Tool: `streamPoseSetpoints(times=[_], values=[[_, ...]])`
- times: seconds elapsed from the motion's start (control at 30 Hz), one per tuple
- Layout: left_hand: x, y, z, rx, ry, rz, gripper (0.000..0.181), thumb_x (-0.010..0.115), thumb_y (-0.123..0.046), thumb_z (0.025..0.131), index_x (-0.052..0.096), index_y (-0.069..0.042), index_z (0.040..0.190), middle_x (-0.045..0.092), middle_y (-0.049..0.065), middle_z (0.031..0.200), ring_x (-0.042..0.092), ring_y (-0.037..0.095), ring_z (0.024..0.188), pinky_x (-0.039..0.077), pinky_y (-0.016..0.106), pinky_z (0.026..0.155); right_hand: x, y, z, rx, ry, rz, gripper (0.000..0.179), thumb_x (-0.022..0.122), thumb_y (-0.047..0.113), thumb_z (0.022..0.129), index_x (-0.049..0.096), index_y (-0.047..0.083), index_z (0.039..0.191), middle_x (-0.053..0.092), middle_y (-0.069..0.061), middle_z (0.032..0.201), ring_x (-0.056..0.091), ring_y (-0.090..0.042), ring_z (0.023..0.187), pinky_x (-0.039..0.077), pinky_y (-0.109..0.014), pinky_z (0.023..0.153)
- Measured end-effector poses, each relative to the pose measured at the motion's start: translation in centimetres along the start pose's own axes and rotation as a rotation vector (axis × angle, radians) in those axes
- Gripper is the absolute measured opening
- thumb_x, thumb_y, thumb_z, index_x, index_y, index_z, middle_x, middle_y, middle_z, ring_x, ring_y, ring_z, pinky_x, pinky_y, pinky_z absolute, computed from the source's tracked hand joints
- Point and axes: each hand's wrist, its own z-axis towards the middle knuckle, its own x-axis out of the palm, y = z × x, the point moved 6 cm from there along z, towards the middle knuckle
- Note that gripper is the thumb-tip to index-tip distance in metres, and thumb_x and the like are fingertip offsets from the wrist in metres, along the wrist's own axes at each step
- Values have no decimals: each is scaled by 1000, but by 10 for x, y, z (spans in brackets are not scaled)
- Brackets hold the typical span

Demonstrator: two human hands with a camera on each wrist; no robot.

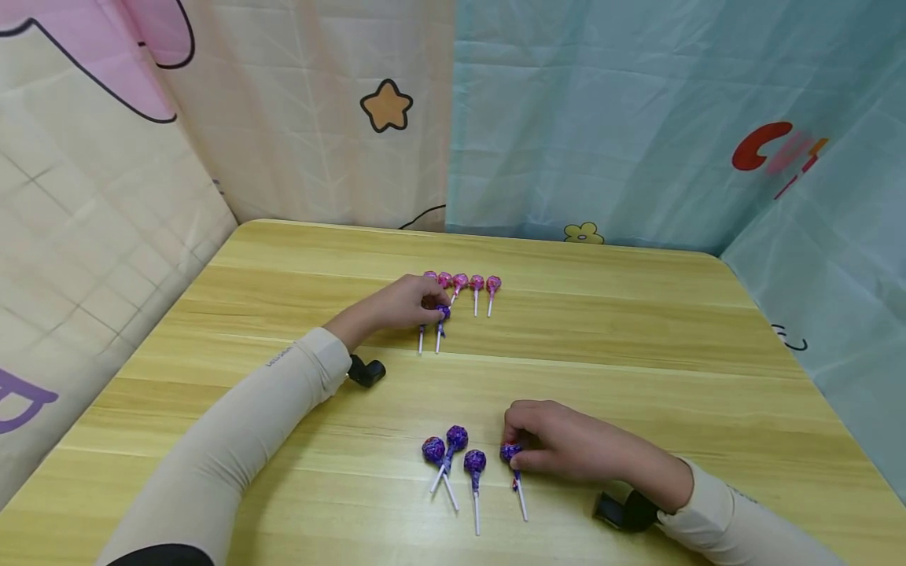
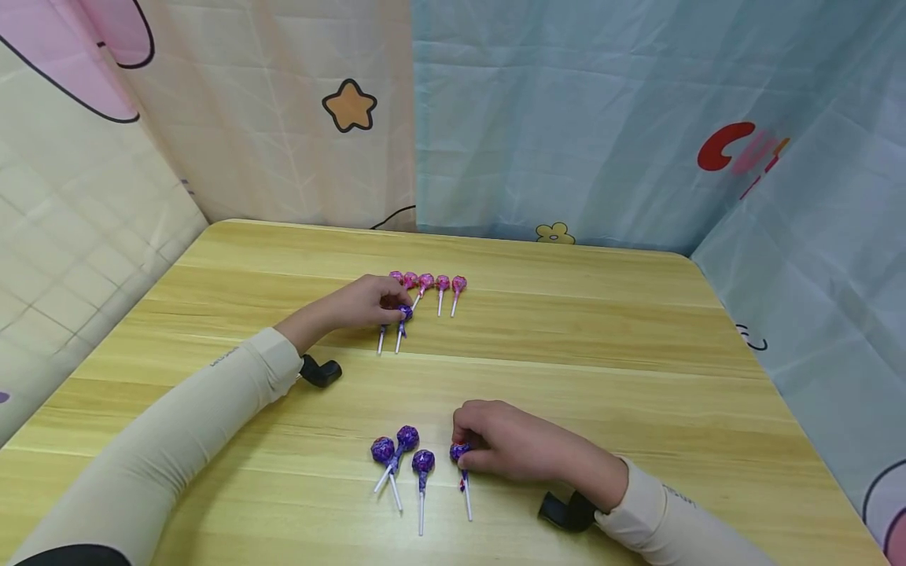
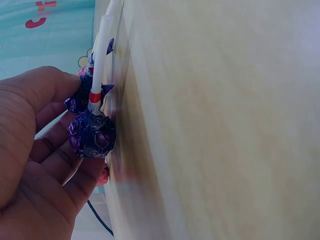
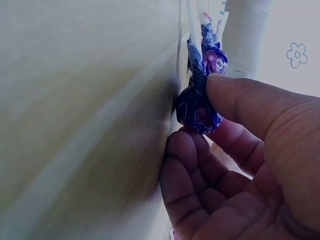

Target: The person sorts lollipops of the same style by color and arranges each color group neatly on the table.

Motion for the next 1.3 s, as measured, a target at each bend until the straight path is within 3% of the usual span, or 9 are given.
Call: streamPoseSetpoints(times=[0.77, 1.3], values=[[-2, -5, -2, 9, 7, 81, 14, 69, -13, 93, 74, -7, 104, 65, 1, 96, 58, 16, 87, 50, 31, 80, -1, 3, -1, -17, -3, 14, 10, 69, 19, 94, 60, 24, 95, 53, 13, 89, 51, -7, 79, 45, -22, 70], [-4, -7, -2, 1, -13, 66, 20, 72, -14, 91, 72, -4, 109, 65, 3, 100, 60, 18, 92, 51, 31, 83, 0, -1, -1, 6, 6, 7, 12, 69, 18, 94, 60, 25, 97, 53, 14, 90, 51, -7, 79, 44, -22, 70]])
